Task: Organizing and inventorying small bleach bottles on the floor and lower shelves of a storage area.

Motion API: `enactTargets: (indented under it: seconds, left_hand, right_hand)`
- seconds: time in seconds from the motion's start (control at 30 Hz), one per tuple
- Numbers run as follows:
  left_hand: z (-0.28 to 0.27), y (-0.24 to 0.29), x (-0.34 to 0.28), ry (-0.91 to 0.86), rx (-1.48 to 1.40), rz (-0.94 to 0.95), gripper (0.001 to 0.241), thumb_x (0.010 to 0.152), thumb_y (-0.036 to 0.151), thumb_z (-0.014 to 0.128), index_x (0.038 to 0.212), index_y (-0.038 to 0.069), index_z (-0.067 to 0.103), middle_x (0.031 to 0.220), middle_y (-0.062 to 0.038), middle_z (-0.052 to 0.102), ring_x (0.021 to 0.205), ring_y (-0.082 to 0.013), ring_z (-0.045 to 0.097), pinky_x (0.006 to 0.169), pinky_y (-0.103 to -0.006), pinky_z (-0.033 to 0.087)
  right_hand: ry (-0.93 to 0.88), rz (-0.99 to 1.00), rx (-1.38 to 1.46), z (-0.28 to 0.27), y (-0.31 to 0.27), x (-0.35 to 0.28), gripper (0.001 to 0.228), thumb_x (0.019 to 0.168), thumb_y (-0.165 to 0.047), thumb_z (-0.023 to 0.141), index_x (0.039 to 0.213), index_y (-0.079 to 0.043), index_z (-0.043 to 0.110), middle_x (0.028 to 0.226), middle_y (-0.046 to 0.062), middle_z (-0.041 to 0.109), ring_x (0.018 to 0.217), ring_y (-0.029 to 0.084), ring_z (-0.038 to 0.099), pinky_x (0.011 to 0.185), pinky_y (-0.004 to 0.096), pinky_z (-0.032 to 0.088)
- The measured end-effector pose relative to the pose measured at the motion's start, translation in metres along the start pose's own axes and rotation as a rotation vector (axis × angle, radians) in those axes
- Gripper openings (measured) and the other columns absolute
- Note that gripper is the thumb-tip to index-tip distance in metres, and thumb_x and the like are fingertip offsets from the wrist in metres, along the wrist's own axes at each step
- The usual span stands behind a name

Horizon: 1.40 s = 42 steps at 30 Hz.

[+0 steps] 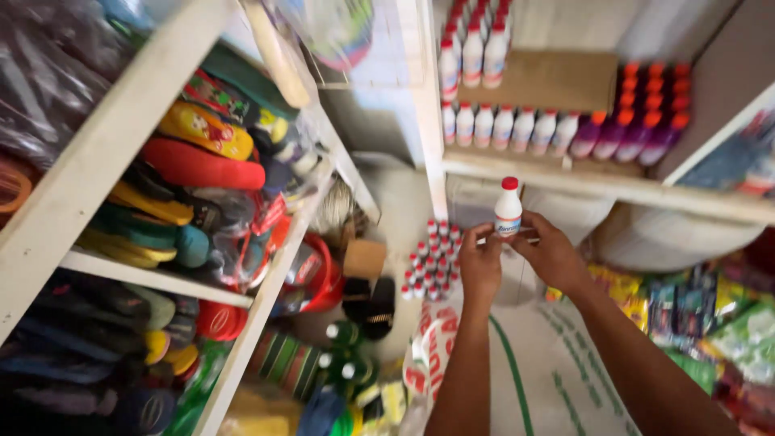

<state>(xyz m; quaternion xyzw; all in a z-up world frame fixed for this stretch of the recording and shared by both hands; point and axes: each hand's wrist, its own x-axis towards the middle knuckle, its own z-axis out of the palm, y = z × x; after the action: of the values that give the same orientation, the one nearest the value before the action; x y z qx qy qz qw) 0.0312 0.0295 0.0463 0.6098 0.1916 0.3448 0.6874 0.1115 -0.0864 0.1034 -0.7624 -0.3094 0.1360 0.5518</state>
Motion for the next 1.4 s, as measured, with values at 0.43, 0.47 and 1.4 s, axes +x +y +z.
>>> enactTargets:
  seconds: [0.43,0.47,1.4]
  left_hand:
    - [0.048,0.015,0.144,0.081,0.194,0.288,0.026,0.096,0.007,0.065,0.121,0.001,0.063,0.110,-0.015,0.068,0.090,-0.0250,0.070,0.079,-0.0355,0.058]
    - [0.051,0.012,0.156,0.101,0.198,0.359,0.027,0.096,0.006,0.063,0.123,0.001,0.062,0.111,-0.016,0.066,0.097,-0.0283,0.070,0.083,-0.0374,0.058]
    - [0.061,0.009,0.250,-0.038,0.558,0.522,0.070,0.084,-0.012,0.060,0.150,-0.010,0.036,0.148,-0.032,0.042,0.136,-0.0492,0.047,0.111,-0.0504,0.046]
  right_hand:
    - [0.123,-0.087,-0.127,-0.015,0.007,0.162,0.052,0.088,-0.019,0.077,0.131,0.000,0.055,0.115,0.014,0.073,0.102,0.024,0.073,0.086,0.037,0.058]
    - [0.136,-0.103,-0.150,-0.015,0.013,0.176,0.052,0.089,-0.020,0.078,0.130,0.001,0.055,0.114,0.015,0.073,0.103,0.024,0.073,0.087,0.037,0.058]
    - [0.219,-0.281,-0.233,0.009,0.010,0.307,0.034,0.097,-0.012,0.077,0.124,0.002,0.061,0.110,0.015,0.075,0.097,0.023,0.076,0.085,0.035,0.061]
